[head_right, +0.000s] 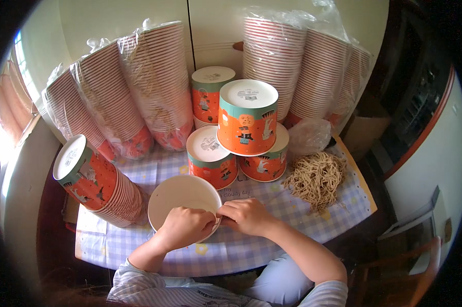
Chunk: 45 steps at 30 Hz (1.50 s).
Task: Attaching string handles to decorative paper buckets.
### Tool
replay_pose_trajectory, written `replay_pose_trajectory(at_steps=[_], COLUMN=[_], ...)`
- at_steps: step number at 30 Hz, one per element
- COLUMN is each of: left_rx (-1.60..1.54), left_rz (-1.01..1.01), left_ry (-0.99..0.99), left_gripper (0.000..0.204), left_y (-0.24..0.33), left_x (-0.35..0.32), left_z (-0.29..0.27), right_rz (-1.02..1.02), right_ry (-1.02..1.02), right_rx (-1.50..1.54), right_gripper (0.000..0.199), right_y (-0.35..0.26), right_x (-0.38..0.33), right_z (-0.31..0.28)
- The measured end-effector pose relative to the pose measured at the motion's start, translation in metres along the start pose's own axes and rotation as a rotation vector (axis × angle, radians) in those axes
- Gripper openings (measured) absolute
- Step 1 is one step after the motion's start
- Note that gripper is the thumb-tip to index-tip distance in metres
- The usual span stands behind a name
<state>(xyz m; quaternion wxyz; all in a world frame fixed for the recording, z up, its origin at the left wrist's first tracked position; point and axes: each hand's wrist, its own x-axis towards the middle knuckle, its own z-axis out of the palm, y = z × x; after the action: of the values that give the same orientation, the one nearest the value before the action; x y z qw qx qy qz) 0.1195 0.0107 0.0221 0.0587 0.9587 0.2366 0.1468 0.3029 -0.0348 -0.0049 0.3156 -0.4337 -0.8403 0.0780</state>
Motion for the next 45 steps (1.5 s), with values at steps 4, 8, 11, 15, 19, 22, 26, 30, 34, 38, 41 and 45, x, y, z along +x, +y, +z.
replay_pose_trajectory(at_steps=[4,8,11,15,19,22,26,30,34,38,41,45], left_rx=[-0.103,-0.099,-0.048,-0.030,-0.063,-0.157,-0.390,-0.725,-0.943,-0.949,-0.844,-0.996], left_rz=[0.049,0.147,0.118,0.137,-0.026,-0.002,0.003,0.013,0.014,0.039,0.113,-0.025], left_ry=[-0.011,0.132,0.075,0.093,0.013,0.085,0.070,0.007,-0.015,0.008,0.069,-0.026], left_gripper=[0.019,0.025,0.024,0.024,0.013,0.007,0.008,0.012,0.012,0.011,0.011,0.013], left_y=[-0.005,-0.009,-0.005,-0.004,-0.005,-0.014,-0.019,-0.022,-0.024,-0.024,-0.025,-0.019], left_x=[-0.002,0.000,-0.002,-0.001,0.003,0.000,0.001,0.004,0.004,0.006,0.007,0.007], left_z=[0.004,0.014,0.012,0.010,-0.005,-0.010,-0.019,-0.021,-0.014,-0.010,-0.009,-0.015], right_rz=[-0.021,-0.017,-0.023,-0.022,0.057,0.061,0.135,0.186,0.306,0.361,0.310,0.290], right_ry=[0.036,-0.008,-0.005,-0.017,0.006,-0.007,-0.086,-0.107,-0.139,-0.109,-0.060,-0.032], right_rx=[-0.011,-0.029,-0.034,-0.032,-0.002,-0.013,0.015,0.048,0.271,0.379,0.357,0.389], right_gripper=[0.020,0.019,0.018,0.021,0.028,0.031,0.028,0.027,0.028,0.023,0.018,0.014], right_y=[-0.001,-0.003,-0.002,-0.004,-0.004,-0.003,-0.007,-0.009,-0.015,-0.020,-0.019,-0.017], right_x=[0.001,0.002,0.001,0.002,0.002,0.001,0.003,0.003,0.005,0.007,0.004,0.002], right_z=[0.000,-0.002,0.000,-0.001,-0.004,-0.008,-0.015,-0.018,-0.024,-0.025,-0.018,-0.016])
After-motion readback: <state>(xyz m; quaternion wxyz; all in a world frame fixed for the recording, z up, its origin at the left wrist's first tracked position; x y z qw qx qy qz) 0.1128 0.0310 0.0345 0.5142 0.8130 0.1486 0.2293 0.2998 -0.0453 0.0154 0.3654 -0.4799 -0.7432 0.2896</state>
